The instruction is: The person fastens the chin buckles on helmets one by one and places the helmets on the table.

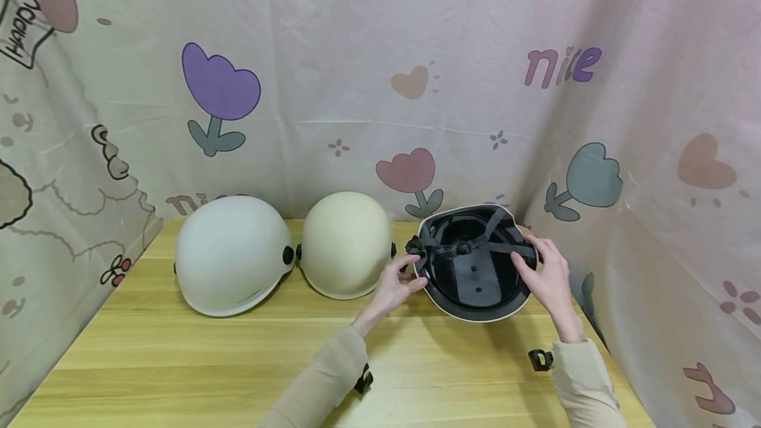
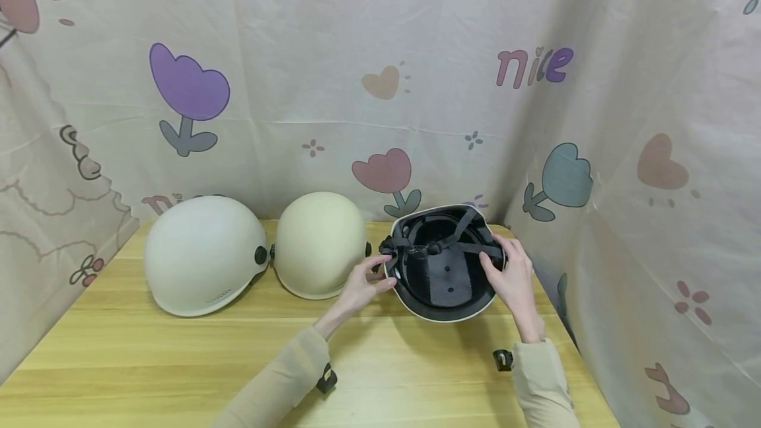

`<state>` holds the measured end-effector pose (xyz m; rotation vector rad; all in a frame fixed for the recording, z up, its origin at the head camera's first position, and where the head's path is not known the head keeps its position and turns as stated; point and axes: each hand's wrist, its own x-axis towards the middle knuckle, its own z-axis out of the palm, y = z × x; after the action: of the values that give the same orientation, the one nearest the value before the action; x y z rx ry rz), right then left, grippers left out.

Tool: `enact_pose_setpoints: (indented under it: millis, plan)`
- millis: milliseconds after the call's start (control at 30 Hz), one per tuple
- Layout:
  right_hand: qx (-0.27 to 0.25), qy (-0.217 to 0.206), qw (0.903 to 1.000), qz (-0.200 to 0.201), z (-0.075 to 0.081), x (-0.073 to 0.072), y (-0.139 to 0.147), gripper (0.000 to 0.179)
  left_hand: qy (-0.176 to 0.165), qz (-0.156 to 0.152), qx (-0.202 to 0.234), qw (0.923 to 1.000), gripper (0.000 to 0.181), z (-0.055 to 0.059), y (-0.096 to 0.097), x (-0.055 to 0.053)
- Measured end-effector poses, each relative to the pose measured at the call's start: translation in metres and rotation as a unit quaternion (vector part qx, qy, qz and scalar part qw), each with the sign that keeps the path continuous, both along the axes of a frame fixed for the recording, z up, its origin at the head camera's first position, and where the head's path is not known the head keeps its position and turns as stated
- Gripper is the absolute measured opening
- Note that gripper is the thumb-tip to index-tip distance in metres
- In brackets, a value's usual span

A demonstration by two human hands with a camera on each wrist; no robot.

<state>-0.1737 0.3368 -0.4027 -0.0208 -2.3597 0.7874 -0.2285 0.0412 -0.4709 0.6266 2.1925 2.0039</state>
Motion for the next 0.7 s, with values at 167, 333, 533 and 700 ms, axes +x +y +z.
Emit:
enact_pose_setpoints:
  millis: [167, 333, 533, 700]
  plan:
    - [0.001, 0.003, 1.0000, -0.001, -0.003, 0.001, 0.004, 0.039, 0.007, 0.001, -0.005, 1.0000, 0.051, 0.002, -0.001, 0.000]
    - [0.005, 0.006, 1.0000, 0.003, -0.008, 0.002, 0.007, 0.040, 0.009, 0.000, -0.004, 1.0000, 0.051, 0.004, -0.002, -0.001]
    - [0.013, 0.013, 0.9998, 0.005, -0.014, 0.001, 0.012, 0.042, 0.028, -0.002, -0.010, 0.9995, 0.050, 0.004, -0.004, -0.001]
    - [0.015, 0.017, 0.9997, 0.007, -0.019, 0.001, 0.015, 0.043, 0.035, 0.000, -0.012, 0.9993, 0.050, 0.007, -0.004, 0.001]
